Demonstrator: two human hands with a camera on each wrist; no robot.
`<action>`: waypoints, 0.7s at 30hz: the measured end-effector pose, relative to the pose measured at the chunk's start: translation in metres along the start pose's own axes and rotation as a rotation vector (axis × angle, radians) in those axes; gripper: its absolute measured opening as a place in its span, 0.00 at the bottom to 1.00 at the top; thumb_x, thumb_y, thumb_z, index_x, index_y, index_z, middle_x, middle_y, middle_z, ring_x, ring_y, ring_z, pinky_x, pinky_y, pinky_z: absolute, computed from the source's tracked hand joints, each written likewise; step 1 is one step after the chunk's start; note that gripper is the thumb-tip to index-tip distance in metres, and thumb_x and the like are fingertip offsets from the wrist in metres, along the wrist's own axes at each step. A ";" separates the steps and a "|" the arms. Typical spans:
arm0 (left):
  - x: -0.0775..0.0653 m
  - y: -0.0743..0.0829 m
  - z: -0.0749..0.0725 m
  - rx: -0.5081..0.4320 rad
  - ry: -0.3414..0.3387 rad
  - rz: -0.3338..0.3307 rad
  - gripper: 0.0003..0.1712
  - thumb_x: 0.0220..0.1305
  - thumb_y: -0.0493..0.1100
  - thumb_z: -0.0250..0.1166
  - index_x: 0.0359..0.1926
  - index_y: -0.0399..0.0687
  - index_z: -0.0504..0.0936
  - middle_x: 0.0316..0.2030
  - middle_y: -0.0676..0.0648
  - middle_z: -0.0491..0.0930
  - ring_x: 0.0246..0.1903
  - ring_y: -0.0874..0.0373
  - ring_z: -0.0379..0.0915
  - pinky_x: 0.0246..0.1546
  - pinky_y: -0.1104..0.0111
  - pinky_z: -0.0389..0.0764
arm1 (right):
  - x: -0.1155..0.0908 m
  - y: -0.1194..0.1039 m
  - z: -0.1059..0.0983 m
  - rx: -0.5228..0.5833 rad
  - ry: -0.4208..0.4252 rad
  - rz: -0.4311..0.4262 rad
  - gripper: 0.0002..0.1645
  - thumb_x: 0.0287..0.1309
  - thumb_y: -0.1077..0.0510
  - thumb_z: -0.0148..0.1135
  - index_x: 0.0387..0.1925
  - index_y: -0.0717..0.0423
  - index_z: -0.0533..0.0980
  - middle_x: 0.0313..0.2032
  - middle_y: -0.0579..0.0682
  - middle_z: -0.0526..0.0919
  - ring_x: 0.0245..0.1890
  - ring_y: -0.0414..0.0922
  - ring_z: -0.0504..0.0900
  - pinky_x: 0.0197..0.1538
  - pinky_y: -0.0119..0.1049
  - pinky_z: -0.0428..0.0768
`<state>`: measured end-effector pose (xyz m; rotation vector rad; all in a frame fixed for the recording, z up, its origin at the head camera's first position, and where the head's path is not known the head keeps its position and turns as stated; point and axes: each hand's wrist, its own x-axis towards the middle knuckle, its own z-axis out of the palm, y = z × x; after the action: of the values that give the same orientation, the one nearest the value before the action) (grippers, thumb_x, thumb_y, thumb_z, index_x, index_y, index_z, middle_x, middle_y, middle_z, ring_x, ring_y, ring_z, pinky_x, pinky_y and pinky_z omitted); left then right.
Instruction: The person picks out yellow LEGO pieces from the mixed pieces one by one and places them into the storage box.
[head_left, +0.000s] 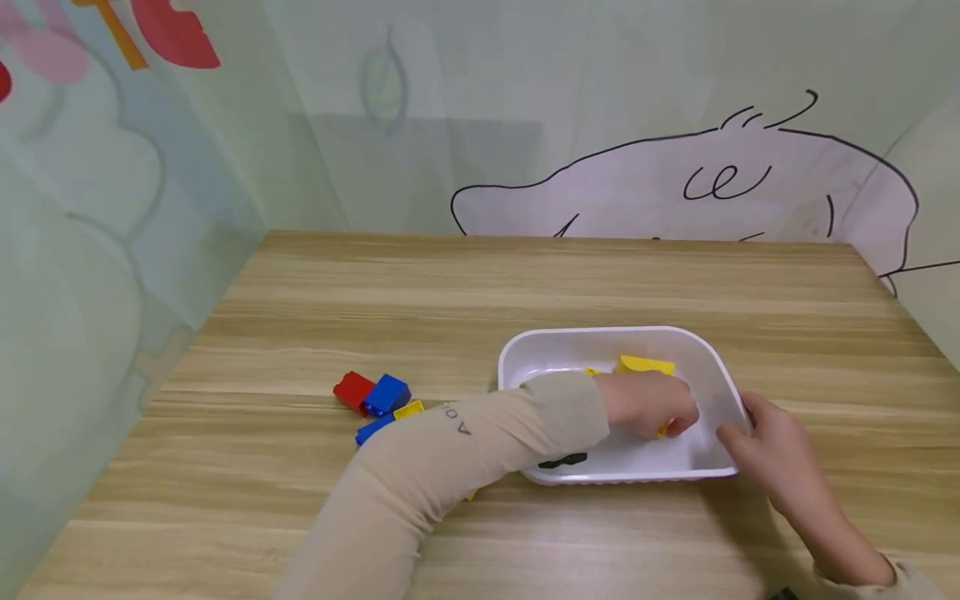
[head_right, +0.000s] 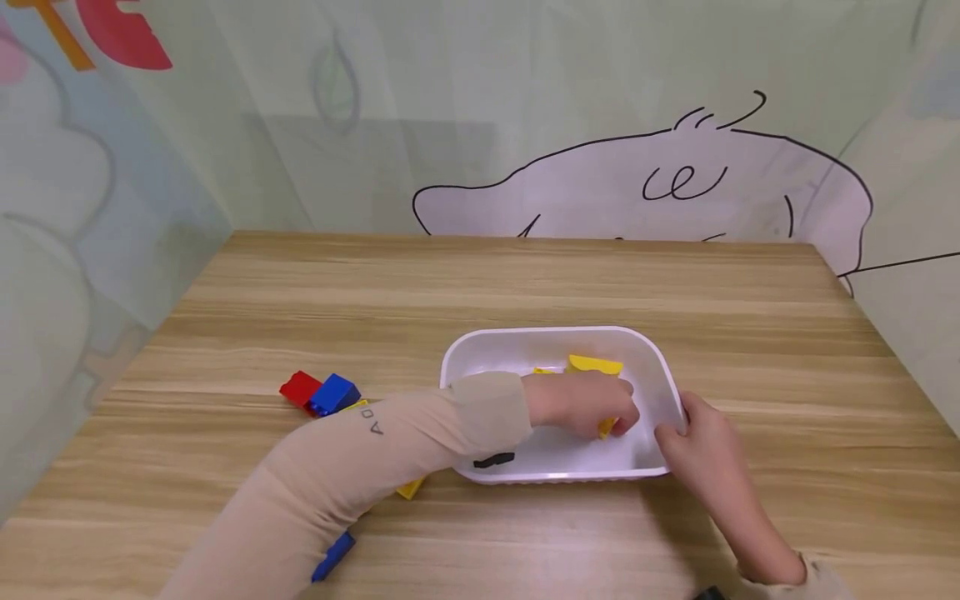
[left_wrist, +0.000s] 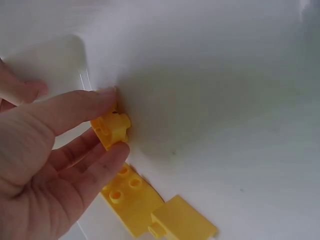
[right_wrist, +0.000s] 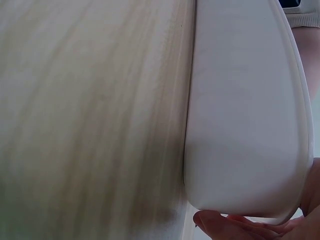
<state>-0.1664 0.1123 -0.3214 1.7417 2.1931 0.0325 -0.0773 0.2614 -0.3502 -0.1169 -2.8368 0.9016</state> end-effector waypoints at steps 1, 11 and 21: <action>0.000 0.001 0.000 0.001 0.004 0.005 0.07 0.51 0.31 0.55 0.28 0.47 0.75 0.30 0.53 0.71 0.35 0.61 0.63 0.38 0.79 0.63 | 0.000 0.000 0.000 0.000 0.003 -0.003 0.19 0.42 0.66 0.54 0.39 0.71 0.71 0.27 0.63 0.79 0.23 0.49 0.74 0.24 0.44 0.73; 0.001 0.005 -0.001 0.026 0.007 0.018 0.07 0.51 0.31 0.55 0.28 0.49 0.75 0.31 0.53 0.71 0.34 0.62 0.62 0.37 0.79 0.64 | 0.000 0.000 0.000 0.003 0.015 -0.018 0.18 0.42 0.66 0.55 0.39 0.71 0.71 0.26 0.63 0.79 0.22 0.49 0.73 0.24 0.44 0.73; 0.002 0.007 -0.003 0.039 -0.018 0.006 0.09 0.50 0.31 0.56 0.30 0.49 0.76 0.34 0.52 0.72 0.34 0.61 0.64 0.35 0.77 0.65 | 0.001 -0.001 -0.001 -0.005 0.002 -0.017 0.18 0.42 0.65 0.55 0.39 0.71 0.71 0.26 0.63 0.79 0.23 0.49 0.74 0.24 0.45 0.73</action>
<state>-0.1614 0.1167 -0.3178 1.7627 2.1897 -0.0241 -0.0777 0.2613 -0.3493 -0.0936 -2.8345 0.8901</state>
